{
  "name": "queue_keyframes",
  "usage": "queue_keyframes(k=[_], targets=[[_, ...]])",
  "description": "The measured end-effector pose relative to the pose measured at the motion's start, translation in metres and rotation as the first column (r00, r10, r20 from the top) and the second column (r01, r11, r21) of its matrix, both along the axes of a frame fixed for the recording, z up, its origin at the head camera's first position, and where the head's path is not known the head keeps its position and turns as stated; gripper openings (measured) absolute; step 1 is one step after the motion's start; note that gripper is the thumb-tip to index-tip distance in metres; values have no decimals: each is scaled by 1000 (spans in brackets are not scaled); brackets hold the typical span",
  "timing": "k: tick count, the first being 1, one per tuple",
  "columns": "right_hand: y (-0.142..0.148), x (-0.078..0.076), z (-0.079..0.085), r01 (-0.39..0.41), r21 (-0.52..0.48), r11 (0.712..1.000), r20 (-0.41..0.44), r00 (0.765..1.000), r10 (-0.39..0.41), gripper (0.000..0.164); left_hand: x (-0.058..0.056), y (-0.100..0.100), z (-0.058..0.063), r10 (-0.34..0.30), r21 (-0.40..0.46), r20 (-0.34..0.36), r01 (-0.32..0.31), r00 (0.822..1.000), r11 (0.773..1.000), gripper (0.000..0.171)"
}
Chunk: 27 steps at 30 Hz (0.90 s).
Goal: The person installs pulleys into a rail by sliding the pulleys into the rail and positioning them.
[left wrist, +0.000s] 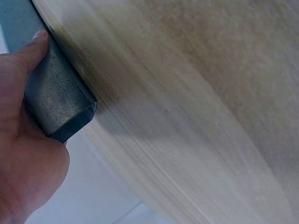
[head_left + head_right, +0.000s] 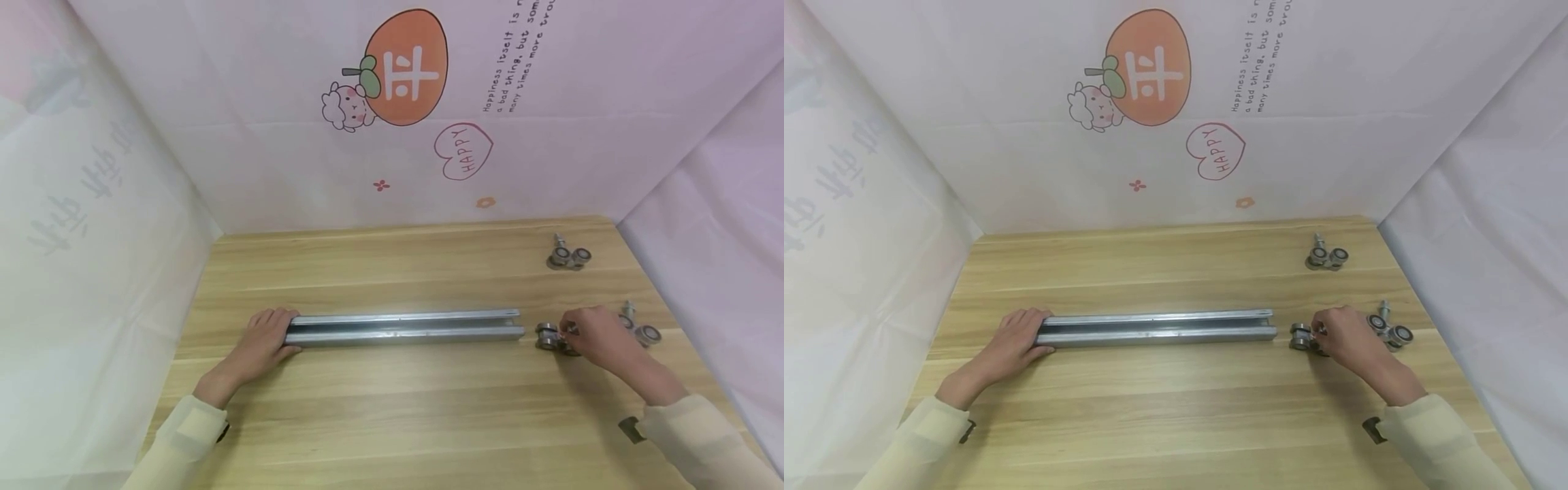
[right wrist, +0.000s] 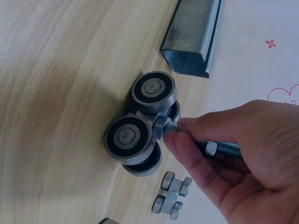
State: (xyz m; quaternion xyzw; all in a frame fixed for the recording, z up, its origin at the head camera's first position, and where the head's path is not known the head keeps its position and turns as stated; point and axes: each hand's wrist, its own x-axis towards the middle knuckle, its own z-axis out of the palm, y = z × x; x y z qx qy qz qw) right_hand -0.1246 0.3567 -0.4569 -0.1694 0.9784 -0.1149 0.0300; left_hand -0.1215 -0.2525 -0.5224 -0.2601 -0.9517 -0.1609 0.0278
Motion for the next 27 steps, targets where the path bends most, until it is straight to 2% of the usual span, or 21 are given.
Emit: queue_keyframes(k=[14, 27], targets=[[0, -6, 0, -46, 12, 999, -36, 998, 46, 12, 0, -1, -2, -2, -4, -6, 2, 1000, 1000, 60], [-12, -14, 5, -65, 24, 998, -42, 997, 66, 12, 1, 0, -1, 9, -3, 7, -9, 1000, 1000, 60]])
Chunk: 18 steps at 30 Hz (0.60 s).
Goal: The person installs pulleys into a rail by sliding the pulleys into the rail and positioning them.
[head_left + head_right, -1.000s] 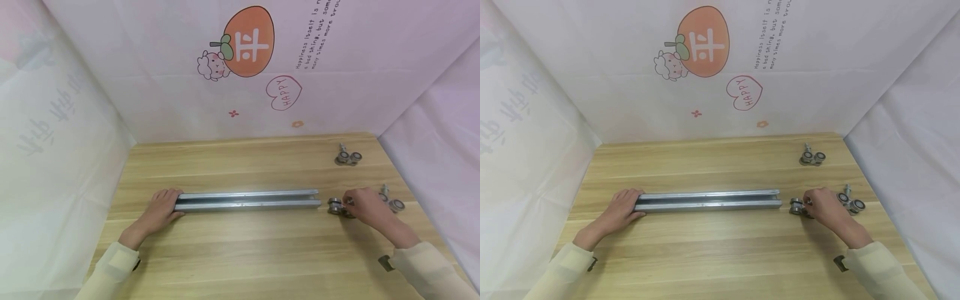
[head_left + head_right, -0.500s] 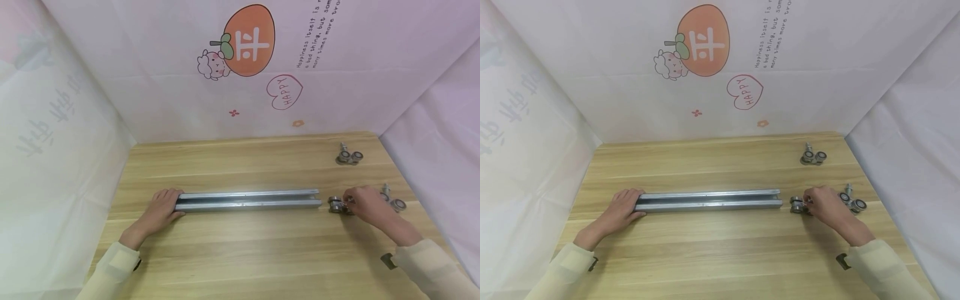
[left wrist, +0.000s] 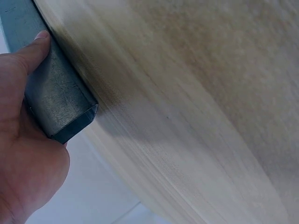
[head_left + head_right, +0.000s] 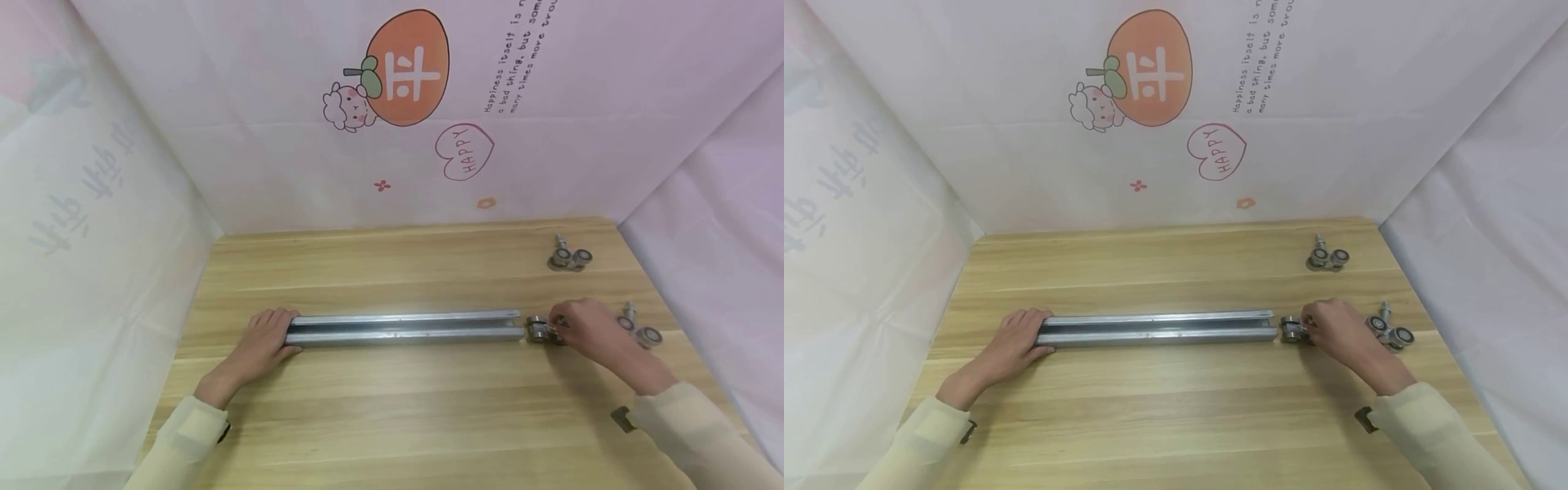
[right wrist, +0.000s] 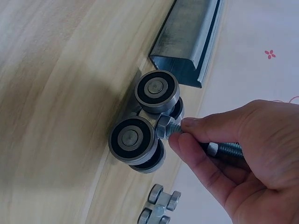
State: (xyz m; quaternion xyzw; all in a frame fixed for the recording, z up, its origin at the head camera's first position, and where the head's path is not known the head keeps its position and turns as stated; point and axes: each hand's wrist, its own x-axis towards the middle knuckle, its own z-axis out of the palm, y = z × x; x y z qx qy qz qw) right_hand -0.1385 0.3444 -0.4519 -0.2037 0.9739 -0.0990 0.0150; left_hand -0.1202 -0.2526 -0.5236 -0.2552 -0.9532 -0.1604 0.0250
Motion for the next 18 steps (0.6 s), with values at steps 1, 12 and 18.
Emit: queue_keyframes(k=[1, 12, 18], targets=[[-1, 0, 0, -4, -3, 1000, -4, 1000, 4, 12, 0, 0, 0, -1, 2, -6, 1, 1000, 1000, 60], [-11, -4, -5, -39, -28, 999, -45, 998, 38, 13, 2, -1, -2, -2, 7, -29, 2, 1000, 1000, 59], [-12, -6, -7, -57, -42, 997, -73, 996, 54, 13, 1, 0, 0, 0, -4, -14, 0, 1000, 1000, 60]])
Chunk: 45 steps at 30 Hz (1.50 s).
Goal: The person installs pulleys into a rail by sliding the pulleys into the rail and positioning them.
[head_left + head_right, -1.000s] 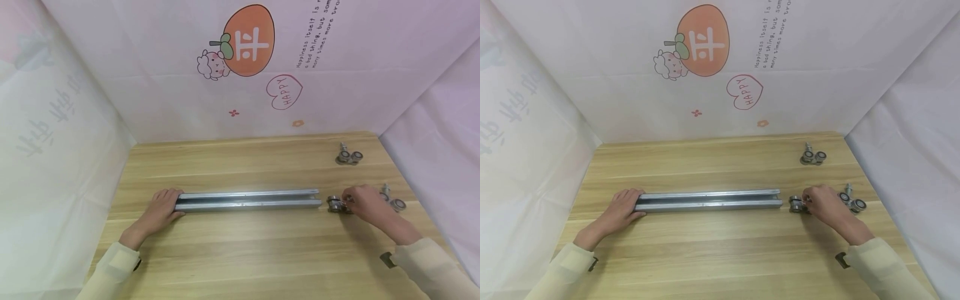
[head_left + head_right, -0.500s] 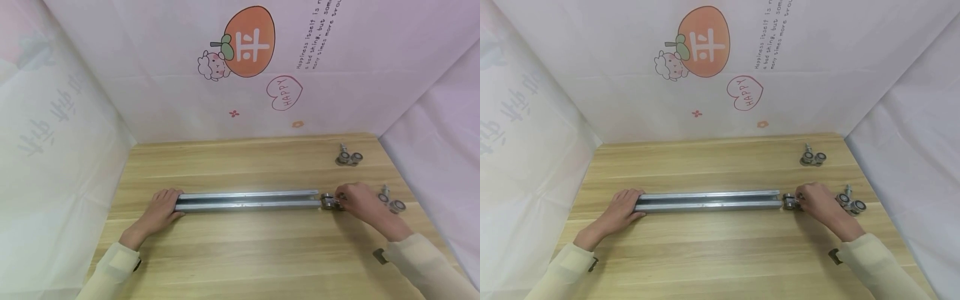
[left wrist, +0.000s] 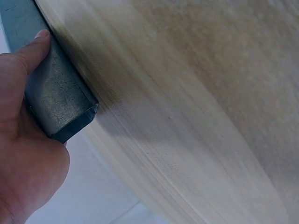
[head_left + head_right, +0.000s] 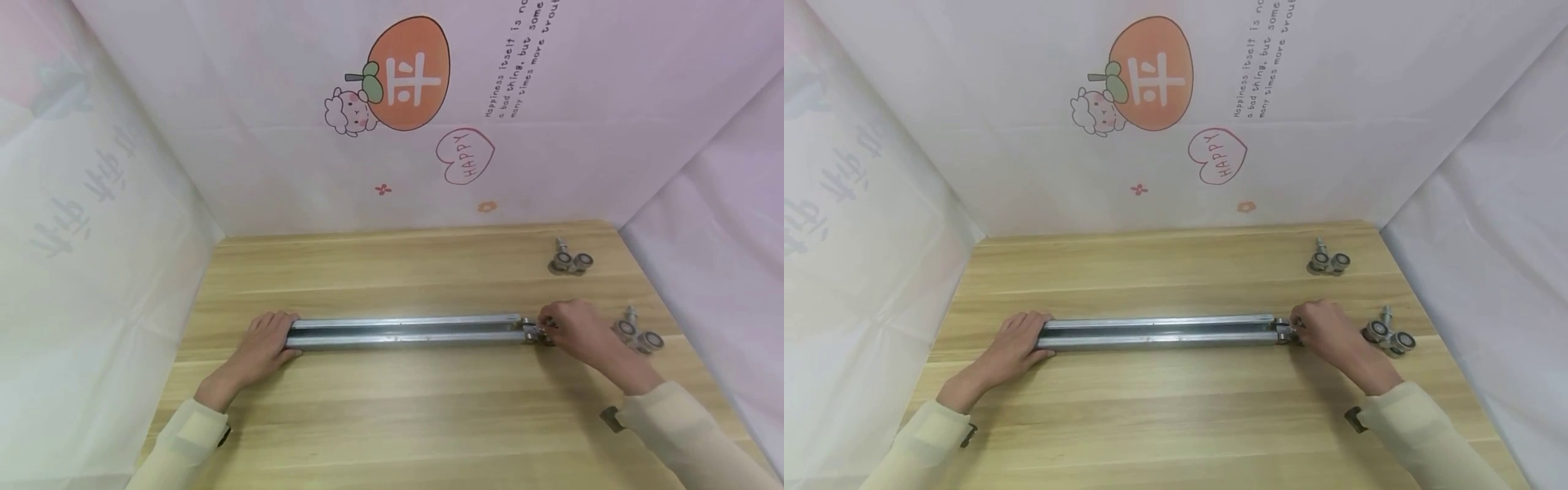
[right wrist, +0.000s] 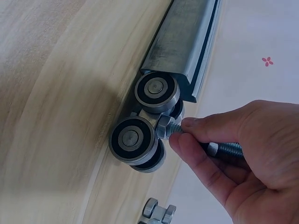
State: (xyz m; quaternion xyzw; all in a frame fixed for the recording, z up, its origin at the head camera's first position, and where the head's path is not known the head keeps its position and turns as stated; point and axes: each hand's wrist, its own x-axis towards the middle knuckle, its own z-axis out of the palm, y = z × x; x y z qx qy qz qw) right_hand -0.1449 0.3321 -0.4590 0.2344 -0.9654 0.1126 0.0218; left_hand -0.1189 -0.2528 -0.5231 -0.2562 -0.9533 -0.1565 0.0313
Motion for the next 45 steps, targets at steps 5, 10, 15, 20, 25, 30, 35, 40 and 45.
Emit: queue_keyframes(k=[5, 10, 15, 20, 25, 30, 35, 40, 45], targets=[[-2, -1, 0, -7, -9, 1000, 12, 1000, 7, 13, -1, -1, -3, -5, 14, -16, 5, 1000, 1000, 59], [-5, -1, -1, -7, -18, 1000, 25, 1000, 7, 15, 0, -1, -4, -7, 20, -38, 7, 999, 1000, 59], [-8, -1, 1, -10, -10, 1000, 25, 1000, 11, 15, 0, -1, -4, 3, 16, -21, -2, 1000, 1000, 58], [-10, 0, 0, -21, -19, 1000, 20, 1000, 21, 14, 0, 0, -4, 6, 8, 2, -6, 1000, 1000, 57], [-12, -1, -2, -40, -34, 999, 3, 999, 40, 14, 0, 0, -5, 1, 24, -20, 0, 1000, 1000, 58], [-15, -2, -3, -56, -49, 997, -9, 998, 55, 13, 0, -1, -5, 4, 23, -15, -4, 1000, 1000, 58], [-17, -2, -4, -69, -66, 995, -11, 998, 68, 13, 0, -1, -4, 7, 16, -7, -7, 1000, 1000, 58], [-19, -2, -6, -78, -96, 992, -27, 997, 76, 13, -1, -1, -3, 10, 6, 12, -10, 1000, 1000, 58], [-21, -2, -7, -74, -103, 992, -39, 997, 70, 12, -1, -1, -1, 3, 14, 15, -3, 1000, 1000, 59]])
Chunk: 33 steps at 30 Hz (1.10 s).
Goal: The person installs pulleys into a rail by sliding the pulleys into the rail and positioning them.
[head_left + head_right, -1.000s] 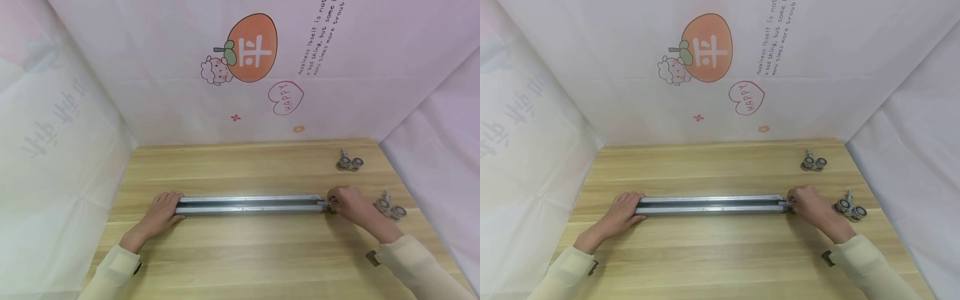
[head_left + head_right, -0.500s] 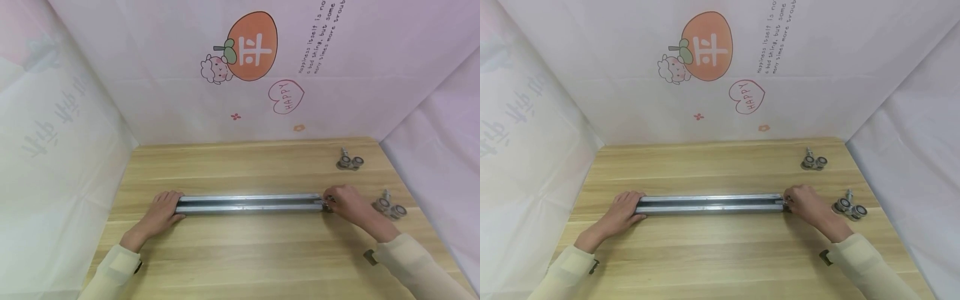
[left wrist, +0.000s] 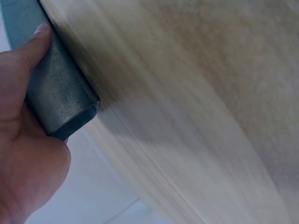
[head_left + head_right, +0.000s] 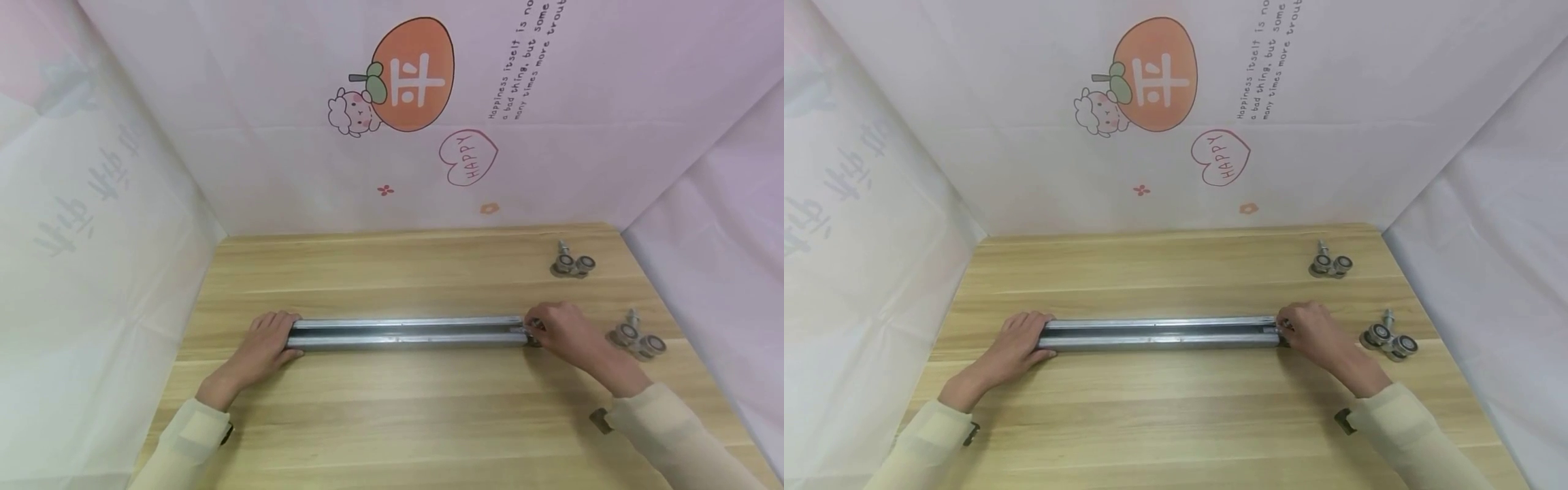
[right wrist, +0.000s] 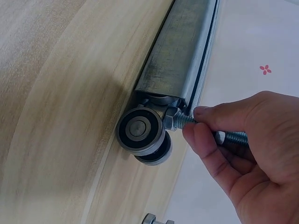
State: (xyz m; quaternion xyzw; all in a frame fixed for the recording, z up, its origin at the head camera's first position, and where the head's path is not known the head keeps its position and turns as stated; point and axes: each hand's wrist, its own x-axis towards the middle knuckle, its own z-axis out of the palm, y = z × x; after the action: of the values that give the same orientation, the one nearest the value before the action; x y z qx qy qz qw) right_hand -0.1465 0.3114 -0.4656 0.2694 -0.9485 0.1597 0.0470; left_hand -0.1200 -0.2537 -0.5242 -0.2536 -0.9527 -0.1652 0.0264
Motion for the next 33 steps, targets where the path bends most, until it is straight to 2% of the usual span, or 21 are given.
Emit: queue_keyframes(k=[7, 18, 33], targets=[[-3, 1, 0, 1, 7, 1000, 2, 1000, -1, 13, 1, 1, 1, 1, 11, -32, 0, 999, 1000, 60], [-10, 2, -1, -14, 32, 999, -12, 1000, 14, 10, 2, 2, 1, 13, 4, -3, -13, 1000, 1000, 61], [-16, 4, -3, 2, 28, 1000, -24, 1000, -1, 10, 1, 2, 0, 12, 8, -8, -12, 1000, 1000, 61]])
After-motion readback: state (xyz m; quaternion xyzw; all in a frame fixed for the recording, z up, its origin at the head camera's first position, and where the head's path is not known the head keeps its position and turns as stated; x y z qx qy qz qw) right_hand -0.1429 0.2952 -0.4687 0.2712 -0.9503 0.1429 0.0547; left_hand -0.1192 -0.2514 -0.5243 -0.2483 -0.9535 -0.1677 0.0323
